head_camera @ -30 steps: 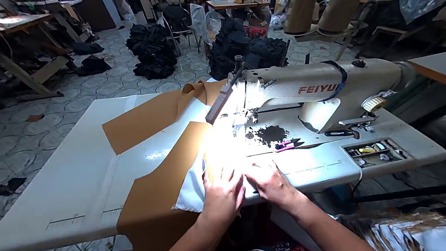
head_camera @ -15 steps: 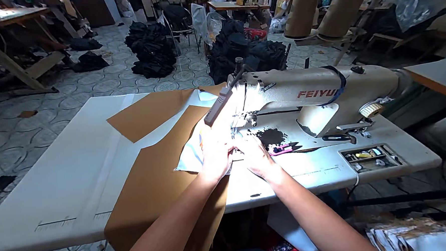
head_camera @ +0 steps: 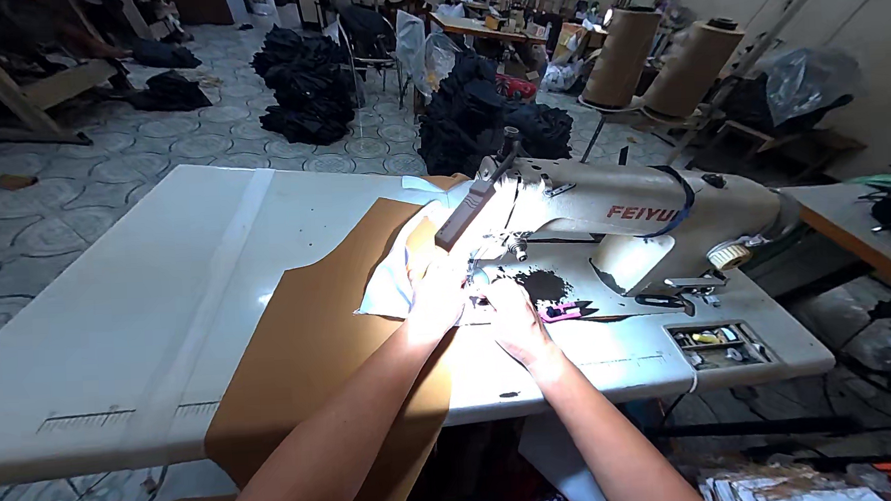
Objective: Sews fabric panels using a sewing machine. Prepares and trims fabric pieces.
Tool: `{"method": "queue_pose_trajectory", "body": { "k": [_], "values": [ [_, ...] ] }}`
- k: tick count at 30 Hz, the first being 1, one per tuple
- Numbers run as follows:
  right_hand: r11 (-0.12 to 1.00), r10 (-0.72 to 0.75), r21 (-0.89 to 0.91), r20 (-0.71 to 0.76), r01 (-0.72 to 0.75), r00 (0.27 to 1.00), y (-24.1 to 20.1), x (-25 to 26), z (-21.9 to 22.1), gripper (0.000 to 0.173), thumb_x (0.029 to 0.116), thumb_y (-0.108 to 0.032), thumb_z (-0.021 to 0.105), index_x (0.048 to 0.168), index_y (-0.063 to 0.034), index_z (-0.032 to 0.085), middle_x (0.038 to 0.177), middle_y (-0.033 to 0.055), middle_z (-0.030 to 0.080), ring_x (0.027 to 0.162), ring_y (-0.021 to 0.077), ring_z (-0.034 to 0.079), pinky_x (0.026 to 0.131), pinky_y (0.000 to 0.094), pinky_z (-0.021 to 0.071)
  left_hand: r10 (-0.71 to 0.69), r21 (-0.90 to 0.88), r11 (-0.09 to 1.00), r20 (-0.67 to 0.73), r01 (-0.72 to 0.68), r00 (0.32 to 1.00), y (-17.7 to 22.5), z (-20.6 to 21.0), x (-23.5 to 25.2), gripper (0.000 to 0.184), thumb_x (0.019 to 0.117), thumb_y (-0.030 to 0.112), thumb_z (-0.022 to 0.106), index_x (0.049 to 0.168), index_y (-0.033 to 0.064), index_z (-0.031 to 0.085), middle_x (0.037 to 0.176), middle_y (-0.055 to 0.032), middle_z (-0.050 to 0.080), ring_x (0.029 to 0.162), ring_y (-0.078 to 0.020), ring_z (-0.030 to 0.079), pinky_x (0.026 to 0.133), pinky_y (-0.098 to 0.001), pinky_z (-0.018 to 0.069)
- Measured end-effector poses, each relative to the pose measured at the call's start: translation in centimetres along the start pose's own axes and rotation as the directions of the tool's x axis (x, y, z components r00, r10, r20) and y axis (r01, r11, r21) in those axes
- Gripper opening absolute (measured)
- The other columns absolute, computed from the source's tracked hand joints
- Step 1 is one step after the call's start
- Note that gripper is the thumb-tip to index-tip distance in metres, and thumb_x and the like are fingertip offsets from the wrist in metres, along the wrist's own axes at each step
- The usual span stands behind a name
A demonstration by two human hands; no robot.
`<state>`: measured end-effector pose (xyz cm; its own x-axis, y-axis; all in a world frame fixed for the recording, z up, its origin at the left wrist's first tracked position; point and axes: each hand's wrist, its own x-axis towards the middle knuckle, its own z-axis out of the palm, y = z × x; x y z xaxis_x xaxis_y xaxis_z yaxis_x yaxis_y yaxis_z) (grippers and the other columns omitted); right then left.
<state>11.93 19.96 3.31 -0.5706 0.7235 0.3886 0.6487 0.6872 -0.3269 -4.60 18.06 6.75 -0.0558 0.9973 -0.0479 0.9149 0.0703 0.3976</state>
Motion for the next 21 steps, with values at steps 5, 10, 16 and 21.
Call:
{"method": "queue_pose_trajectory", "body": {
  "k": [5, 10, 16, 21],
  "values": [
    [1.0, 0.006, 0.012, -0.022, -0.005, 1.0, -0.4, 0.0, -0.3, 0.025, 0.0949, -0.006, 0.057, 0.111, -0.0019, 0.075, 0.108, 0.0189, 0.071, 0.111, 0.0344, 0.066, 0.103, 0.0493, 0.0497, 0.081, 0.026, 0.996, 0.043, -0.082, 0.996, -0.7, -0.8, -0.7, 0.04, 0.1041, 0.023, 0.051, 0.143, 0.017, 0.06, 0.151, -0.0115, 0.051, 0.145, -0.0375, 0.04, 0.112, -0.0699, 0.0292],
    [1.0, 0.008, 0.013, -0.015, -0.008, 1.0, 0.0, -0.1, 0.0, 0.027, 0.0963, -0.01, 0.056, 0.114, -0.003, 0.075, 0.111, 0.018, 0.072, 0.114, 0.0343, 0.066, 0.105, 0.0489, 0.0487, -0.005, 0.129, 0.992, 0.047, -0.002, 0.999, -0.8, -4.4, -9.9, 0.041, 0.1058, 0.032, 0.052, 0.125, -0.0009, 0.067, 0.13, -0.0248, 0.062, 0.125, -0.0421, 0.057, 0.102, -0.0568, 0.0469],
    [0.998, 0.036, 0.04, 0.049, -0.038, 0.998, 0.6, 0.3, 0.6, 0.034, 0.0965, -0.018, 0.054, 0.124, -0.0083, 0.071, 0.123, 0.0172, 0.068, 0.123, 0.0326, 0.061, 0.11, 0.0481, 0.0454, -0.401, 0.439, 0.877, 0.441, 0.196, 0.803, -4.8, -10.0, -11.5, 0.051, 0.0969, 0.046, 0.067, 0.1, -0.0057, 0.067, 0.108, -0.0254, 0.068, 0.108, -0.0426, 0.066, 0.087, -0.06, 0.0519],
    [0.997, 0.063, 0.032, 0.11, -0.067, 0.992, 0.3, 0.4, 0.3, 0.036, 0.0964, -0.015, 0.052, 0.127, -0.0073, 0.07, 0.13, 0.0176, 0.065, 0.13, 0.0321, 0.058, 0.114, 0.0458, 0.0417, -0.502, 0.484, 0.801, 0.224, 0.351, 0.835, -7.0, -12.1, -3.0, 0.037, 0.0938, 0.015, 0.068, 0.12, -0.0112, 0.065, 0.132, -0.0297, 0.061, 0.127, -0.0468, 0.056, 0.101, -0.0633, 0.0452]
  ]
}}
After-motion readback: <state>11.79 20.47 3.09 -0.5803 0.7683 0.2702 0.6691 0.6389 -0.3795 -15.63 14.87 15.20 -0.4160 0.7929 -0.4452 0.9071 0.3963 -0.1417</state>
